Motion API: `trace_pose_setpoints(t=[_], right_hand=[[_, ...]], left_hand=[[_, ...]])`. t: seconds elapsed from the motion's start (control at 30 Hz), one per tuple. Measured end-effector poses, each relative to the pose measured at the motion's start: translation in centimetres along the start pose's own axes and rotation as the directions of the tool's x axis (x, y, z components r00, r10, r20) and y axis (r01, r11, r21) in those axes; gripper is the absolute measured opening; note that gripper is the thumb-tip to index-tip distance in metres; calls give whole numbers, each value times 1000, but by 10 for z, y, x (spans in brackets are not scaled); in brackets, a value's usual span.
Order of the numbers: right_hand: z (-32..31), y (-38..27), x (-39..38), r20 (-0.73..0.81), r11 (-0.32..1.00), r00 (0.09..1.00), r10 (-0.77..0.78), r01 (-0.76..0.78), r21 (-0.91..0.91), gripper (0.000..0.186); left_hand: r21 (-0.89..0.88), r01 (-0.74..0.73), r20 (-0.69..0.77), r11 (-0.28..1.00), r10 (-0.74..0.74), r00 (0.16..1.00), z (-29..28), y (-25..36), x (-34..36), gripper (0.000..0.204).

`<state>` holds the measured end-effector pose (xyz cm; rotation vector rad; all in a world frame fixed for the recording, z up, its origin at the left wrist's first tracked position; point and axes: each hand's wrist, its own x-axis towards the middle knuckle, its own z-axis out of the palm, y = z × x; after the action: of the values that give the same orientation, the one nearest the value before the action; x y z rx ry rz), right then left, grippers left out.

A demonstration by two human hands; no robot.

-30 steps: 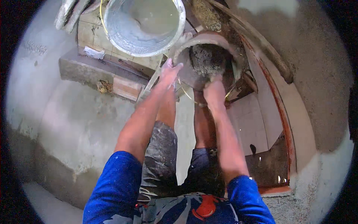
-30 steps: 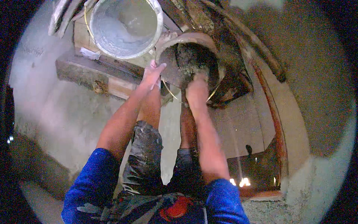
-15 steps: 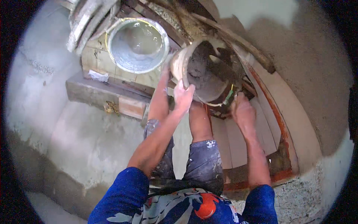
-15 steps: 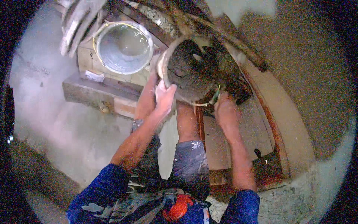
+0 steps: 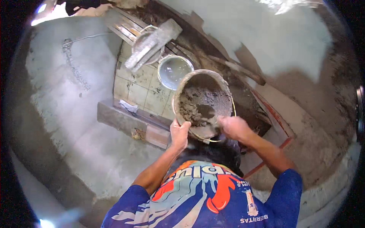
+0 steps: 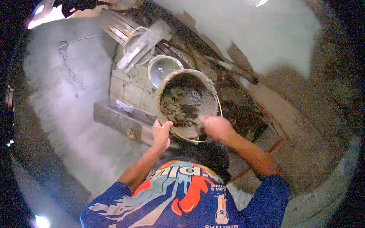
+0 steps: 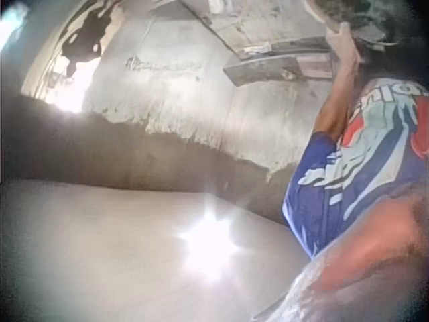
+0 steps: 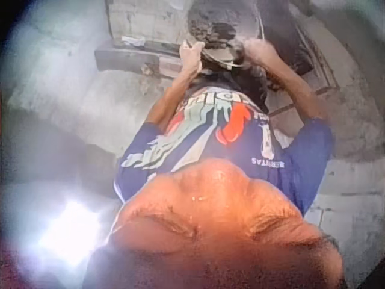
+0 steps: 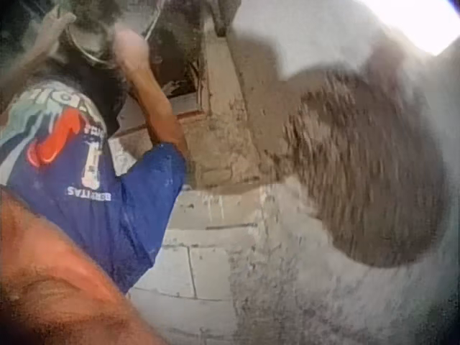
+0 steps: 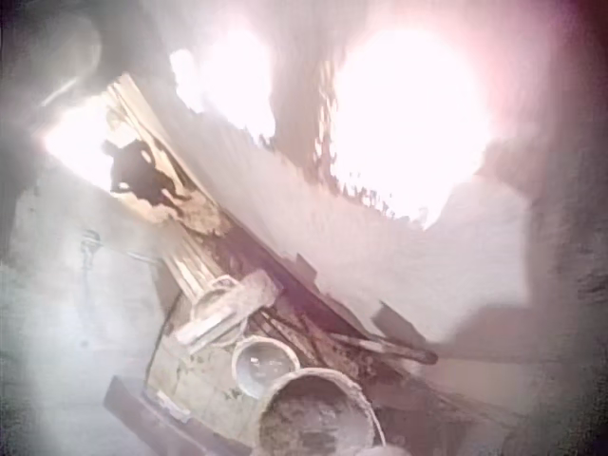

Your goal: The person applies plaster to a concrete wall using a trowel, taking plaster from a bucket and smoothing it over the surface. The person also handles buckets of plaster, exchanging them with another person on a scaffolding above.

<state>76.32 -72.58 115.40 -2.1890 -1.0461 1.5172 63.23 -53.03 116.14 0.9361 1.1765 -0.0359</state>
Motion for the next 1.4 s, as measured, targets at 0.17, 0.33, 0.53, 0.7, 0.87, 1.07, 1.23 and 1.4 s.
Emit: trace_pose_setpoints(t=[0.17, 0.33, 0.53, 0.7, 0.87, 1.07, 1.23, 1.4], right_hand=[[-93, -58, -61, -285, 935, 955, 84, -174, -308, 18], [-64, -51, -49, 234, 963, 956, 178, -120, -242, 33], [-32, -65, -46, 370, 979, 924, -100, 26, 200, 52], [-46, -85, -58, 212, 904, 940, -266, 320, -285, 29], [-104, -89, -105, -198, 905, 977, -84, -8, -425, 17], [-48, -47, -61, -159, 954, 986, -57, 7, -301, 30], [-13, -57, -81, -37, 947, 953, -301, 294, -131, 28], [-83, -92, -119, -125, 875, 989, -78, 8, -483, 23]], left_hand=[[-18, -97, 38, 995, 97, 995, -32, 25, -70, 38], [94, -138, 77, 986, 131, 988, -20, 36, -101, 33], [25, -213, 66, 977, 211, 975, -24, 23, -97, 36], [109, -293, -58, 950, 300, 952, -8, 38, -111, 30], [197, -308, -60, 931, 325, 944, -19, 15, -102, 30], [299, -437, 60, 848, 441, 896, 7, 24, -114, 33], [249, -432, 67, 867, 429, 901, 2, 16, -106, 33], [302, -430, -13, 851, 454, 891, -20, 2, -85, 35]])
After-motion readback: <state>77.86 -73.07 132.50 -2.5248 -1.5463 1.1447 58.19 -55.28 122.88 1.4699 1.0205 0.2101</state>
